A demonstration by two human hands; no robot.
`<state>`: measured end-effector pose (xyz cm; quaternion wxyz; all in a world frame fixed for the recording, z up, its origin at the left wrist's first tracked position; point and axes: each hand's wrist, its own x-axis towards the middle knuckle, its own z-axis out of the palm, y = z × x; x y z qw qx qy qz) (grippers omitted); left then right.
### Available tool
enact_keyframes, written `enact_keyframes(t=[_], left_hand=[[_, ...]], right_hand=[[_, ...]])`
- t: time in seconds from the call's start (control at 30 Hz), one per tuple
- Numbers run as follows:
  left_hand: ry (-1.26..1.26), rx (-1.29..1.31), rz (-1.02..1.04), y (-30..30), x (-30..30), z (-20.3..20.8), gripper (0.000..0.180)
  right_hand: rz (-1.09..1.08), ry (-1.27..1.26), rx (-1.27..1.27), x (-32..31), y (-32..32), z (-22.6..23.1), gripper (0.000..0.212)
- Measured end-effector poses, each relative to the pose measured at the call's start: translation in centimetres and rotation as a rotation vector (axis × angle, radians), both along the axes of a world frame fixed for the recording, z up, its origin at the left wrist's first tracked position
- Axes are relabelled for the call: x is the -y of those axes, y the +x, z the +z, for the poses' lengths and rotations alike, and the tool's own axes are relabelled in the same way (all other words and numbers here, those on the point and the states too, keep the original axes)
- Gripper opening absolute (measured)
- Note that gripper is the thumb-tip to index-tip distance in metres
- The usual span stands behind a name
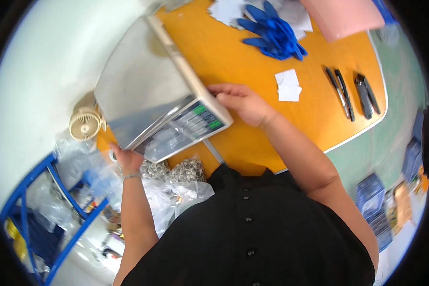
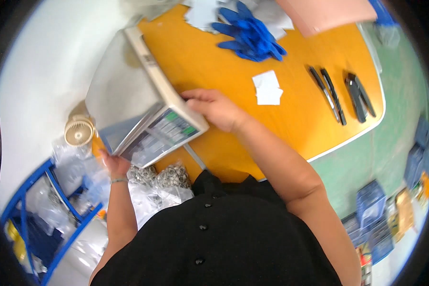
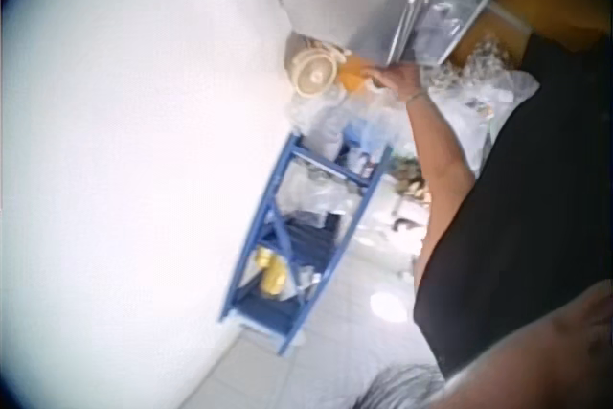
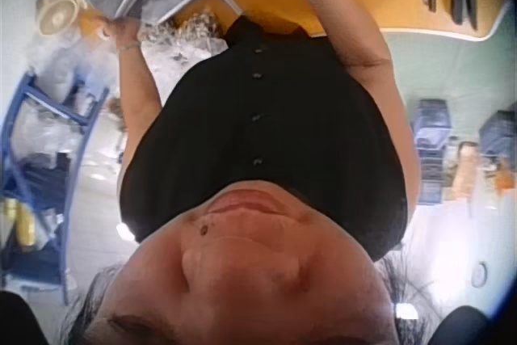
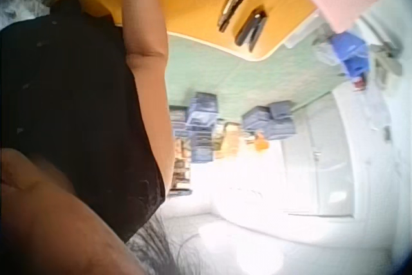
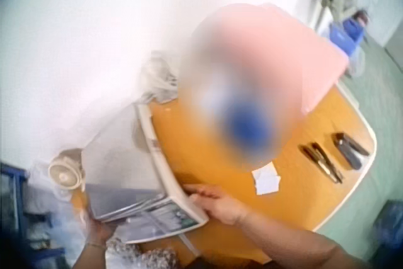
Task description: The person picks up bags of metal clips from a table, carries them across a room to a workstation, and places them onto an electronic scale to check the weight.
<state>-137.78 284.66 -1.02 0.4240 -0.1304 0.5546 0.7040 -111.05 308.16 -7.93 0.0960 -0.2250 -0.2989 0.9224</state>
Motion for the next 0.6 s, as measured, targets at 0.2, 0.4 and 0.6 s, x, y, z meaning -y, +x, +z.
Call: enact_keyframes(t=[0.2, 0.4, 0.6], left_hand=[[-0.257, -0.090, -0.097, -1.4, -1.1, 2.3, 0.068], [-0.447, -0.215, -0.055, -1.2, -1.9, 2.6, 0.079], [-0.528, -0.215, -0.082, -0.4, -2.4, 3.0, 0.083]], right_hand=[[-0.053, 0.083, -0.173, 1.7, 0.5, 1.2, 0.039], [-0.070, 0.091, -0.237, 2.2, 0.2, 3.0, 0.044], [-0.072, 0.131, -0.219, 1.9, 0.2, 3.6, 0.042]])
